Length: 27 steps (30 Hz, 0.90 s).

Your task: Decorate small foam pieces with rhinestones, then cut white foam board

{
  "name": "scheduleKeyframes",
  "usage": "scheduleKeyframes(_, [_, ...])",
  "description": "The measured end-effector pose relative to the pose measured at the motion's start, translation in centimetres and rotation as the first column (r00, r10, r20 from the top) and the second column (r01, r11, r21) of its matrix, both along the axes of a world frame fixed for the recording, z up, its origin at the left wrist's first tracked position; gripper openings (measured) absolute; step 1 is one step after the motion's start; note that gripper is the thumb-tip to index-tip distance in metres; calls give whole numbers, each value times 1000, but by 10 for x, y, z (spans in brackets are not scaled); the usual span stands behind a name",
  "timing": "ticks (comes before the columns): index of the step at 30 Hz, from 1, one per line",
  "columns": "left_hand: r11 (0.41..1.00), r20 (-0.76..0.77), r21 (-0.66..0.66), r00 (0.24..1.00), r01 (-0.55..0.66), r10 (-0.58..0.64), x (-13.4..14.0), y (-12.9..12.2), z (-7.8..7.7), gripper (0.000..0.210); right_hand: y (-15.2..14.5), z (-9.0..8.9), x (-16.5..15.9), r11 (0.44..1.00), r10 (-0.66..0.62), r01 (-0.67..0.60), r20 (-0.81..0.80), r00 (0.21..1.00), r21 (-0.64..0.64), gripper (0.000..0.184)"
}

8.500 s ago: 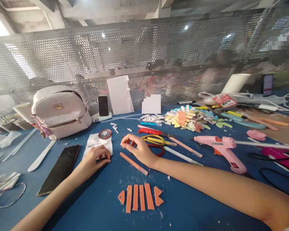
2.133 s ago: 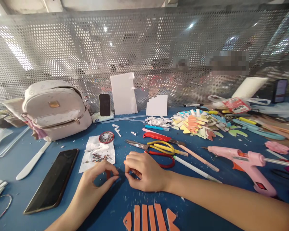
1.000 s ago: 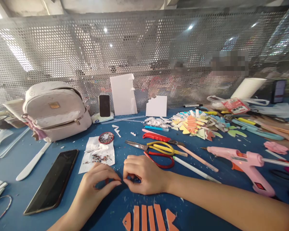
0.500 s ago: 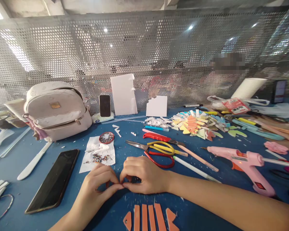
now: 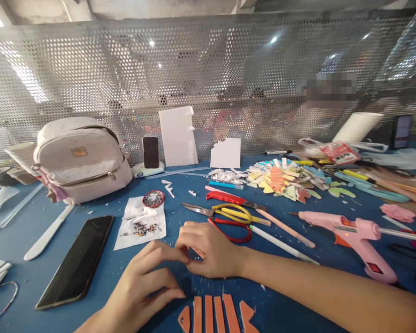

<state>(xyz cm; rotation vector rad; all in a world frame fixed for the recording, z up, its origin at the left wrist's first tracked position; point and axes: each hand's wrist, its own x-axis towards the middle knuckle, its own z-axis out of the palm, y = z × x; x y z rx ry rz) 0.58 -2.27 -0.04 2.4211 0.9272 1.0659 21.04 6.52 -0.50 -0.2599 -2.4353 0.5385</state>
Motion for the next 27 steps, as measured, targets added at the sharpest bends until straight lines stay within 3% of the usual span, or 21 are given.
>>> scheduleKeyframes(4, [992, 44, -57, 993, 115, -112, -1, 1, -1, 10, 1, -3, 0, 997, -41, 38, -37, 998, -74, 4])
scheduleKeyframes(12, [978, 180, -152, 977, 144, -116, -1, 5, 6, 10, -1, 1, -1, 992, -108, 105, -34, 994, -64, 7])
scheduleKeyframes(17, [976, 176, -210, 984, 61, -24, -2, 3, 2, 13, -2, 3, -1, 981, -164, 156, -57, 985, -118, 9])
scheduleKeyframes(24, [954, 111, -225, 967, -199, 228, -6, 5, 0, 23, -3, 2, 0, 986, -141, 136, -60, 988, -92, 6])
scheduleKeyframes(27, [941, 92, -254, 963, -221, 252, -5, 6, -1, 23, -3, 2, 0, 991, -112, 107, -54, 992, -81, 6])
